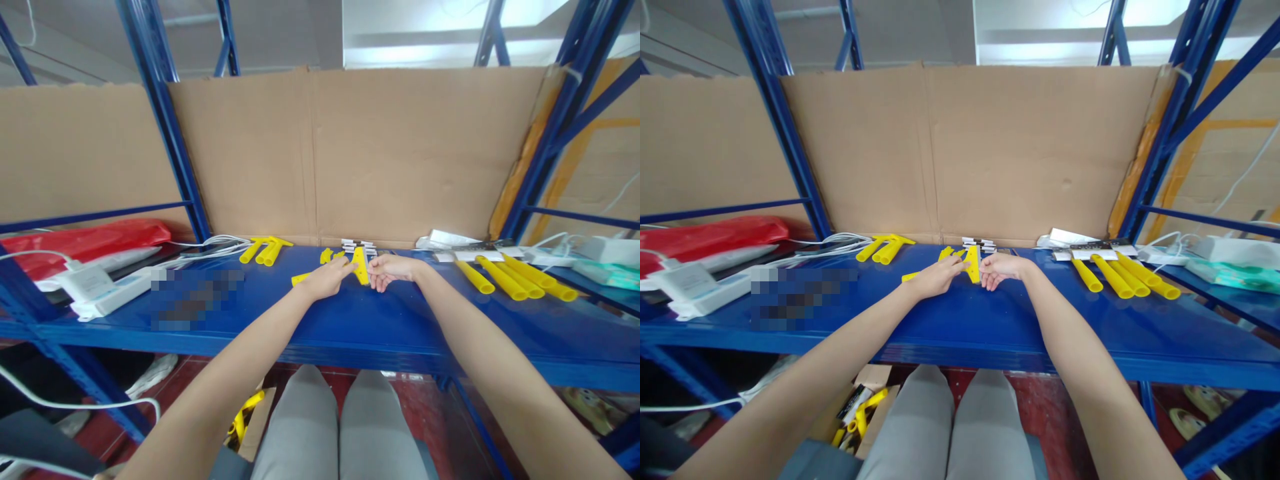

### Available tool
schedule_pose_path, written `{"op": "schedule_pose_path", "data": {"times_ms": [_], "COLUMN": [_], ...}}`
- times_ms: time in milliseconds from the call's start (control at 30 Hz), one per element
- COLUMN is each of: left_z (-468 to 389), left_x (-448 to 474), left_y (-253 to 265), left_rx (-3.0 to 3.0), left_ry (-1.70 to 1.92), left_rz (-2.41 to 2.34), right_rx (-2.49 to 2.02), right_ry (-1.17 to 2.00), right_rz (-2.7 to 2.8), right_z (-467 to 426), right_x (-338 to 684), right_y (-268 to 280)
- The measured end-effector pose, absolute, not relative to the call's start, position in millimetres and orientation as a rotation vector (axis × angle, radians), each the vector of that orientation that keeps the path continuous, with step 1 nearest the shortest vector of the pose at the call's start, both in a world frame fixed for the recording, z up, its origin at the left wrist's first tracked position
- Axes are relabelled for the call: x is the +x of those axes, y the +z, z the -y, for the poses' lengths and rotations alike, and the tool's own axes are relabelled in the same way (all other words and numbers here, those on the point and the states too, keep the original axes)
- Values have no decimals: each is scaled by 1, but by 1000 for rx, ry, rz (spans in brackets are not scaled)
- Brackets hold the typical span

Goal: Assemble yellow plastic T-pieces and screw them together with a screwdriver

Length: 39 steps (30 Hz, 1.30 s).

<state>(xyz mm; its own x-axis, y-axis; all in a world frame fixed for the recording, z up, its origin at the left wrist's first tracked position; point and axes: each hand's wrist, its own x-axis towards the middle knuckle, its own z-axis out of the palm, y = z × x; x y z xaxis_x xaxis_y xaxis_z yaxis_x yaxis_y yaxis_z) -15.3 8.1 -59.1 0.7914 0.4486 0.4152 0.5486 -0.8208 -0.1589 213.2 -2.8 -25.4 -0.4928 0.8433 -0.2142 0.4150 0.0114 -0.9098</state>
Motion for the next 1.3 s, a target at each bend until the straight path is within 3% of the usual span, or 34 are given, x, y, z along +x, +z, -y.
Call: {"op": "schedule_pose_path", "data": {"times_ms": [533, 1300], "left_z": [8, 7], "left_x": [-7, -9], "left_y": [-52, -52], "left_rx": [-2714, -2747], "left_ry": [-369, -473], "left_rz": [831, 716], "right_rx": [-1064, -1189], "right_ry": [1471, 1370], "right_rz": [1617, 1465], "right_z": [-21, -3], "right_x": [208, 196], "right_y": [-48, -34]}}
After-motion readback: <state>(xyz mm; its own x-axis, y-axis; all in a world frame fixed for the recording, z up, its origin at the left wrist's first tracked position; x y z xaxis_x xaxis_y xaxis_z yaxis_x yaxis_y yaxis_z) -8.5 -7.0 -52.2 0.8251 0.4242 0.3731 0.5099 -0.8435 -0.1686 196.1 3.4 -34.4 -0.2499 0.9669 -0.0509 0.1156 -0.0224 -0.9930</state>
